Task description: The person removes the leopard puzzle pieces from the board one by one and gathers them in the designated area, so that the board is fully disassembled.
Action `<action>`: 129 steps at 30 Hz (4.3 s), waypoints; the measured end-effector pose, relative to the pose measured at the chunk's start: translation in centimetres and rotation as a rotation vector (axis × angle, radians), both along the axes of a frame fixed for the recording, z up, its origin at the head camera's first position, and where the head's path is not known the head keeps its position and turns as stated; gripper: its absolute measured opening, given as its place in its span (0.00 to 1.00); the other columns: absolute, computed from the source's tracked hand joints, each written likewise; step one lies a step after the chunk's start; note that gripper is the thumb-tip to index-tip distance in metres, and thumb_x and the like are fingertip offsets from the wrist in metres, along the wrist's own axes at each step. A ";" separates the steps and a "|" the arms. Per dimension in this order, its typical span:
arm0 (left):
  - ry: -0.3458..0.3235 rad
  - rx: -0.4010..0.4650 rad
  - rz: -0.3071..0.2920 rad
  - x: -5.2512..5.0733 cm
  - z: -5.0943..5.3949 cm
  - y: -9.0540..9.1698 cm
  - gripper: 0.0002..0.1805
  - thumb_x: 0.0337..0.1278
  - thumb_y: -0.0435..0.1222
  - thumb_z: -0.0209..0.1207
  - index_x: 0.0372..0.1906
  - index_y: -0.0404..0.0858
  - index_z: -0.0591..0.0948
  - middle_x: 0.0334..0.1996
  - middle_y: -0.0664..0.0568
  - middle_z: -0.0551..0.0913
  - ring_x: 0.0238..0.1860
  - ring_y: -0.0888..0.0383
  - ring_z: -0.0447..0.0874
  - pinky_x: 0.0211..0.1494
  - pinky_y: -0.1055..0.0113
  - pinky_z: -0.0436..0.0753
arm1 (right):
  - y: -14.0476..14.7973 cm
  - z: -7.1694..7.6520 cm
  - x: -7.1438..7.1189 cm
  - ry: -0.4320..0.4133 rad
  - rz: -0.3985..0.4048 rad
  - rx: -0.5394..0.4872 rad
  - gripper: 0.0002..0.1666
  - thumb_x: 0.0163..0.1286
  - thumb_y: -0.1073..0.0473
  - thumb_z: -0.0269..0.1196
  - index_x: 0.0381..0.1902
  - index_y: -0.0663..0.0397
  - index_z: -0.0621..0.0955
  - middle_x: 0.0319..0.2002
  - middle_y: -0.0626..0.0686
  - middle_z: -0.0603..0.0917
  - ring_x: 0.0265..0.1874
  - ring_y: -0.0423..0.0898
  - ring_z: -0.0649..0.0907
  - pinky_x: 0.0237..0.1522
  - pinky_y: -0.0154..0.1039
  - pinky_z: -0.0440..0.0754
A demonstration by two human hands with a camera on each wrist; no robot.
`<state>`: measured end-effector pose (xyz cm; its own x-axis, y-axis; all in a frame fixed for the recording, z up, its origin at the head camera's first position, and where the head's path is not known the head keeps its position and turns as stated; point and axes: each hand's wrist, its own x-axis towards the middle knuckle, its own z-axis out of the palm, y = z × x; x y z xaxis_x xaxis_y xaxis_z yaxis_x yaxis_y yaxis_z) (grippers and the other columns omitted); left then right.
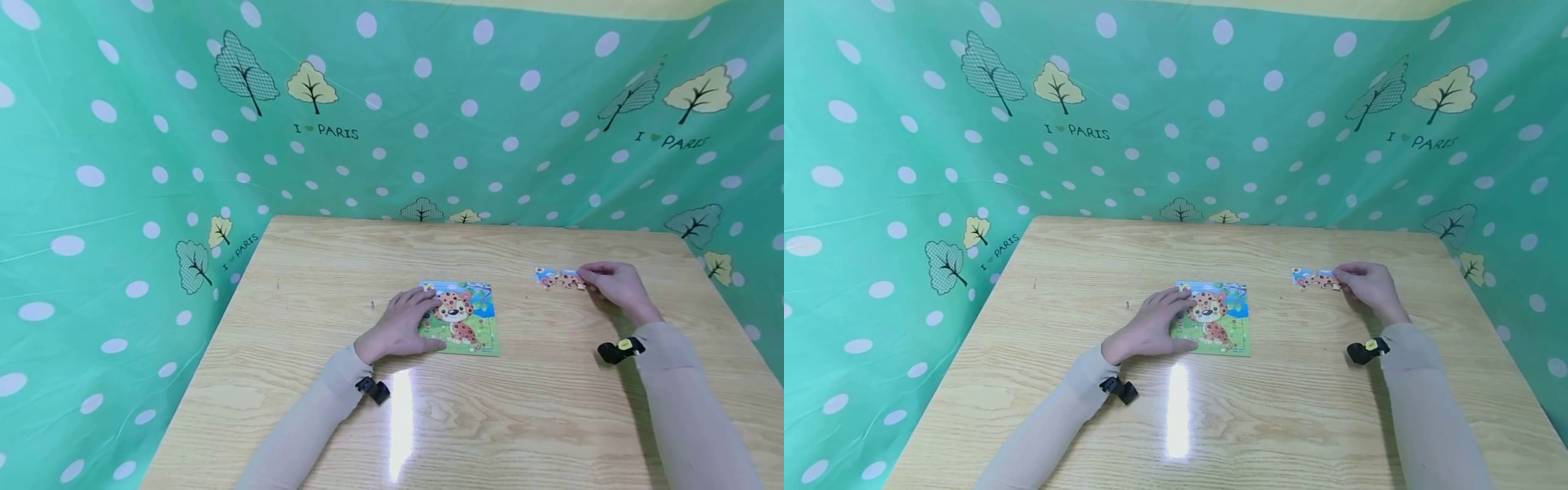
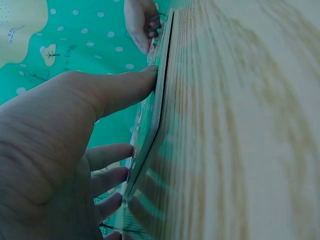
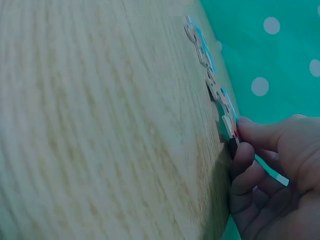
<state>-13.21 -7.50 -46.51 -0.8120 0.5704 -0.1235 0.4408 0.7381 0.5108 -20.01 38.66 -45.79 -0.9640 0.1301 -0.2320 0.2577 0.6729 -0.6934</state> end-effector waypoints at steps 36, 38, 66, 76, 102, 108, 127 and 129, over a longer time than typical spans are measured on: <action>-0.004 0.017 -0.004 0.0 0.1 -0.2 0.49 0.61 0.61 0.69 0.82 0.46 0.68 0.85 0.50 0.60 0.87 0.45 0.49 0.89 0.41 0.49 | -3.2 1.0 0.7 0.099 0.004 -0.012 0.36 0.79 0.36 0.60 0.65 0.62 0.82 0.41 0.46 0.87 0.33 0.36 0.82 0.32 0.32 0.81; -0.009 0.016 0.000 0.0 0.0 -0.2 0.49 0.61 0.60 0.69 0.82 0.46 0.67 0.86 0.50 0.59 0.88 0.46 0.48 0.89 0.41 0.48 | -4.0 1.1 0.7 0.109 0.032 -0.026 0.35 0.80 0.37 0.61 0.64 0.63 0.83 0.40 0.49 0.88 0.32 0.36 0.82 0.31 0.32 0.80; -0.014 0.026 -0.003 0.0 -0.4 -0.2 0.49 0.62 0.61 0.68 0.83 0.47 0.67 0.86 0.51 0.59 0.88 0.46 0.47 0.89 0.41 0.47 | -11.8 0.4 2.3 0.106 0.201 -0.105 0.25 0.81 0.46 0.63 0.58 0.63 0.86 0.34 0.55 0.85 0.27 0.41 0.80 0.28 0.33 0.79; -0.014 0.023 -0.001 -0.1 -0.4 -0.2 0.49 0.62 0.61 0.68 0.82 0.46 0.66 0.86 0.51 0.58 0.88 0.46 0.47 0.89 0.41 0.47 | -14.7 -0.7 2.3 0.141 0.249 -0.107 0.18 0.77 0.52 0.68 0.54 0.59 0.88 0.44 0.58 0.89 0.37 0.45 0.83 0.37 0.33 0.81; -0.010 0.025 -0.004 0.1 -0.2 -0.1 0.49 0.62 0.61 0.68 0.83 0.45 0.66 0.86 0.48 0.58 0.88 0.44 0.47 0.89 0.40 0.46 | -20.5 -0.8 2.1 0.152 0.253 0.108 0.18 0.68 0.40 0.73 0.39 0.48 0.89 0.28 0.48 0.83 0.26 0.46 0.78 0.32 0.39 0.72; -0.015 0.026 -0.004 0.1 -0.3 -0.1 0.49 0.62 0.61 0.67 0.83 0.46 0.66 0.86 0.49 0.58 0.88 0.45 0.46 0.89 0.40 0.46 | -20.8 -1.0 1.9 0.161 0.240 0.160 0.16 0.66 0.41 0.72 0.37 0.47 0.88 0.28 0.49 0.82 0.25 0.46 0.77 0.28 0.39 0.70; -0.006 0.023 0.006 0.2 -0.1 -0.1 0.49 0.61 0.61 0.68 0.82 0.46 0.67 0.86 0.50 0.59 0.88 0.45 0.47 0.89 0.42 0.47 | -20.0 -1.0 2.0 0.181 0.257 0.045 0.22 0.67 0.41 0.70 0.48 0.50 0.89 0.31 0.51 0.83 0.28 0.48 0.77 0.33 0.40 0.73; -0.002 0.025 0.006 0.2 -0.1 -0.1 0.49 0.61 0.61 0.68 0.82 0.46 0.67 0.85 0.50 0.60 0.88 0.46 0.48 0.89 0.42 0.47 | -19.6 -1.1 1.8 0.176 0.284 0.021 0.21 0.69 0.43 0.69 0.49 0.51 0.89 0.31 0.51 0.83 0.29 0.47 0.78 0.35 0.40 0.74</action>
<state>-13.02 -7.56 -46.63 -0.8154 0.5680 -0.1114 0.4349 0.7282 0.5298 -18.22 19.09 -46.91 -0.9874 -0.1469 -0.0587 -0.0650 0.7151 -0.6960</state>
